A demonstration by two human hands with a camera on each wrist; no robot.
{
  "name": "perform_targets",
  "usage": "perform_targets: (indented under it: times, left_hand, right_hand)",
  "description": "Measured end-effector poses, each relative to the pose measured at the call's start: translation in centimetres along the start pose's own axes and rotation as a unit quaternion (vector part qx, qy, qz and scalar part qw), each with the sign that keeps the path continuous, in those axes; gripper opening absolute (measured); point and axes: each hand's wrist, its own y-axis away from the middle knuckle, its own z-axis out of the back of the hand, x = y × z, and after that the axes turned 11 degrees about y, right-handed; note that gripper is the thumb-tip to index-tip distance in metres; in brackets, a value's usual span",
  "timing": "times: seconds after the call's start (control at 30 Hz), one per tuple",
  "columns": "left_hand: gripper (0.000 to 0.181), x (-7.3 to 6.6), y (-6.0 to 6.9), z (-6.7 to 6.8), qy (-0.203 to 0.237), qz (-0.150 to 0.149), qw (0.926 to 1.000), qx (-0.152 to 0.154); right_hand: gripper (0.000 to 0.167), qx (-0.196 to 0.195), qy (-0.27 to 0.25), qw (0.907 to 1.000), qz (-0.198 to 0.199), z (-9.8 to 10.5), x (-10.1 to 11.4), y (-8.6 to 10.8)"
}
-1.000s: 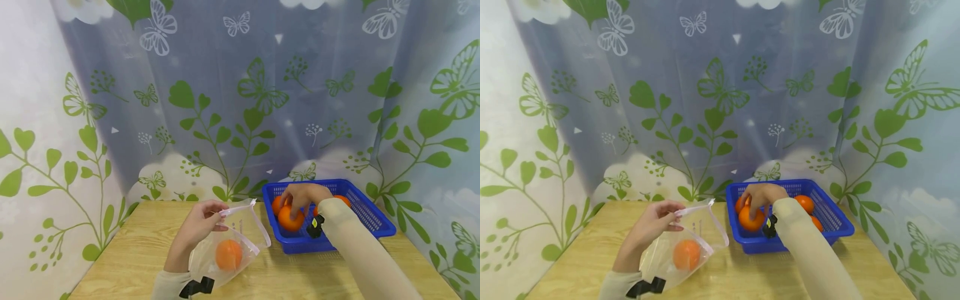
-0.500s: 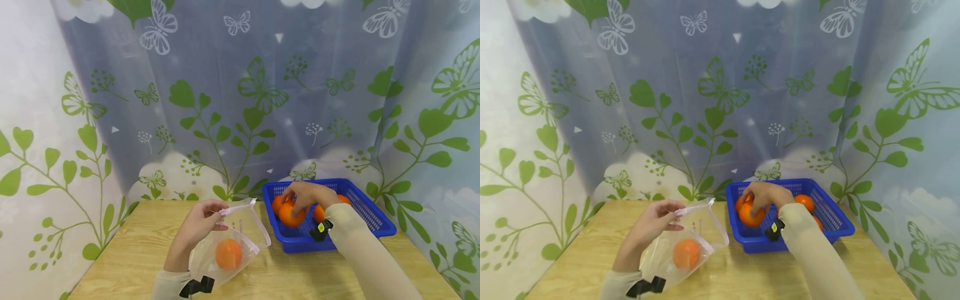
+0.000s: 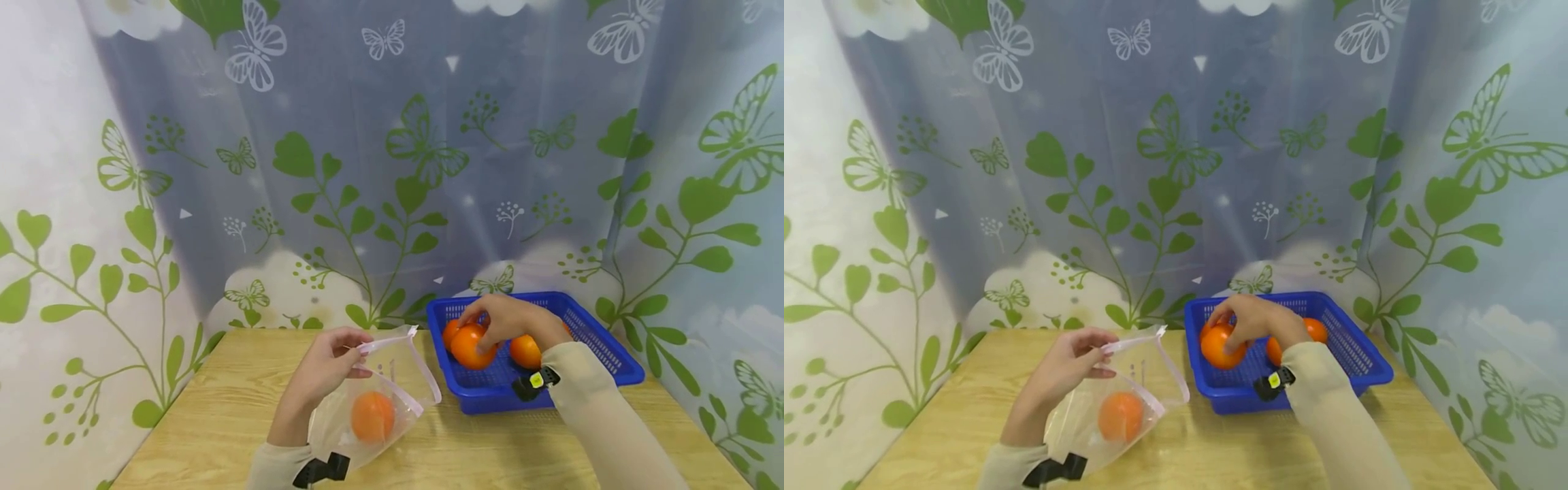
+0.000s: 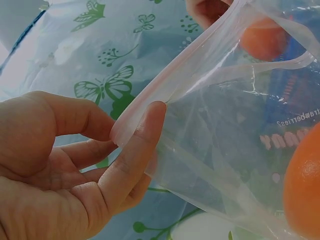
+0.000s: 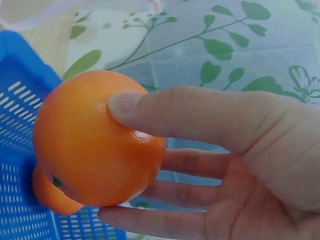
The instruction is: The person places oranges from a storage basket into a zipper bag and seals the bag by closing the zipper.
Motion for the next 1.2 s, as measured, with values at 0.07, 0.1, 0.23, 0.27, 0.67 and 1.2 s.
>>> perform_targets:
  times: [0.07, 0.1, 0.23, 0.27, 0.67, 1.2]
  left_hand:
    - [0.025, 0.0, 0.0, 0.0, 0.000, 0.000, 1.0000, -0.001]
    - [0.025, 0.0, 0.0, 0.0, 0.001, 0.001, 1.0000, 0.000]
    - [0.025, 0.0, 0.0, 0.1, 0.002, 0.000, 1.0000, 0.003]
    - [0.025, 0.0, 0.0, 0.1, 0.002, 0.000, 1.0000, 0.004]
    - [0.026, 0.1, 0.0, 0.1, 0.004, 0.002, 1.0000, 0.005]
    - [0.026, 0.0, 0.0, 0.0, 0.001, 0.002, 1.0000, 0.008]
  right_hand:
    - [0.048, -0.005, 0.007, 0.9999, 0.010, 0.0, 0.3, 0.1]
    - [0.048, -0.008, 0.012, 0.9998, 0.013, -0.1, 0.4, 0.2]
    - [0.048, -0.017, 0.029, 0.9991, 0.025, -0.3, 0.7, 0.4]
    - [0.048, -0.018, 0.030, 0.9991, 0.025, -0.3, 0.8, 0.4]
    - [0.048, -0.037, 0.019, 0.9981, 0.047, -0.6, 0.9, 1.2]
    - [0.049, -0.081, 0.000, 0.9952, 0.055, -2.1, 0.7, 3.1]
